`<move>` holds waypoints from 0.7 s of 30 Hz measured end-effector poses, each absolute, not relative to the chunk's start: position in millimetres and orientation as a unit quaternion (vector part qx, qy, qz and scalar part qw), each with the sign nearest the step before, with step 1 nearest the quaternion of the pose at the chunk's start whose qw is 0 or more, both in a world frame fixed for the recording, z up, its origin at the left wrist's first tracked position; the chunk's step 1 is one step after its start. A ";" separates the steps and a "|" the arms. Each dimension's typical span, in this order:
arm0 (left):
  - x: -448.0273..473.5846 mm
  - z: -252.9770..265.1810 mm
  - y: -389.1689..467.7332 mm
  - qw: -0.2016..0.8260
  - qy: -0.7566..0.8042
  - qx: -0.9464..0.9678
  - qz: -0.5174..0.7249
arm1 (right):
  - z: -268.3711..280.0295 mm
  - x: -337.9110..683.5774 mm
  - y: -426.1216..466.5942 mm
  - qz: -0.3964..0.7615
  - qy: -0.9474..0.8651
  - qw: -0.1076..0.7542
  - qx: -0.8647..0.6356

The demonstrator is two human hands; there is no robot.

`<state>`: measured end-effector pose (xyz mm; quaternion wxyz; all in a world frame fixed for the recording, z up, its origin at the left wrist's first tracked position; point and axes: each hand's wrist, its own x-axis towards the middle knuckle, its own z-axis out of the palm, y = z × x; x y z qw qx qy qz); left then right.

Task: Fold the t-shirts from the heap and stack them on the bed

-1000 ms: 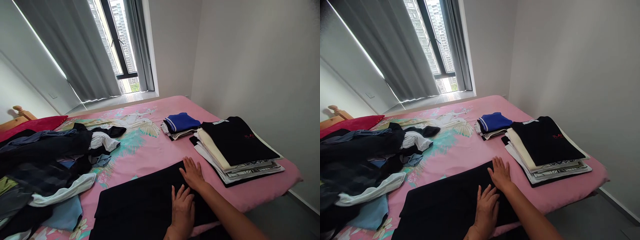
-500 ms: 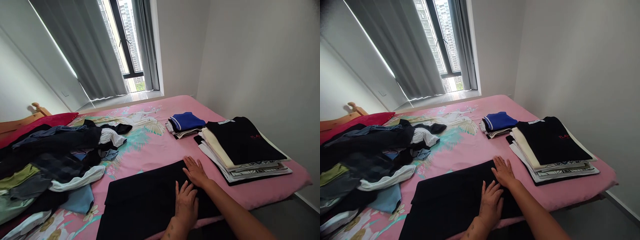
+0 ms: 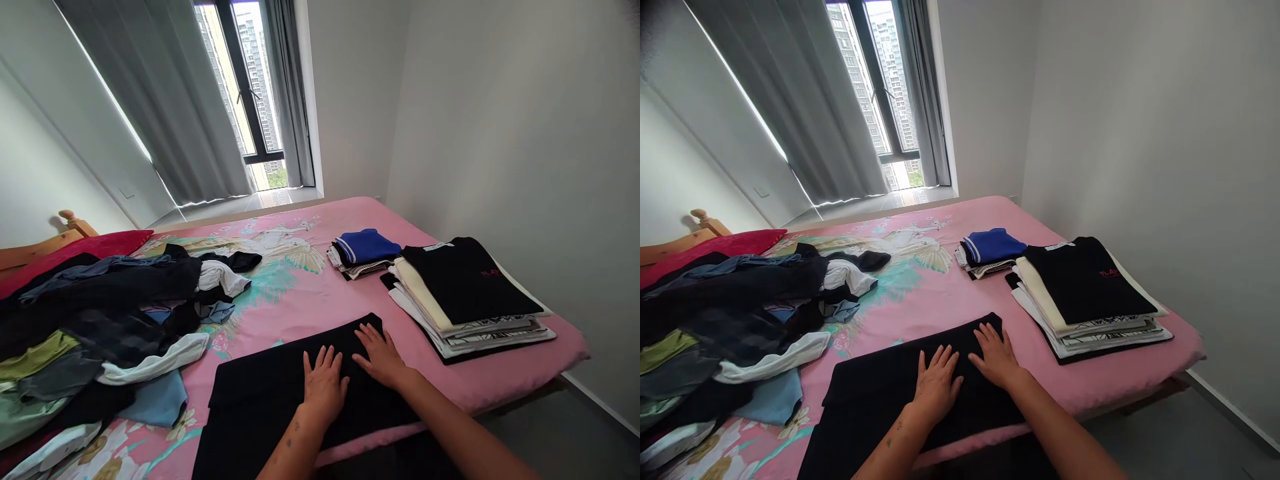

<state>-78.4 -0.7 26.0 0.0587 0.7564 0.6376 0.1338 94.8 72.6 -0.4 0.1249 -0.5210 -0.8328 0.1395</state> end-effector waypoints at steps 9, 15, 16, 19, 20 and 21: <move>-93.5 13.7 -15.4 0.109 0.618 0.767 0.136 | 11.8 82.6 63.3 0.149 -0.831 0.045 -0.535; -134.5 27.8 -31.7 0.026 0.694 0.688 0.210 | 15.3 49.1 41.1 0.136 -0.858 0.103 -0.485; -149.5 26.7 -37.9 0.007 0.720 0.663 0.205 | 9.6 48.2 37.9 0.141 -0.865 0.095 -0.473; -208.5 16.0 -63.1 -0.039 0.791 0.582 0.184 | -5.4 50.0 33.6 0.151 -0.874 0.075 -0.455; -231.1 10.6 -73.5 -0.052 0.811 0.553 0.184 | -7.0 49.6 33.0 0.156 -0.871 0.073 -0.459; -253.8 5.0 -84.5 -0.061 0.827 0.525 0.193 | -6.2 47.6 32.1 0.160 -0.867 0.075 -0.465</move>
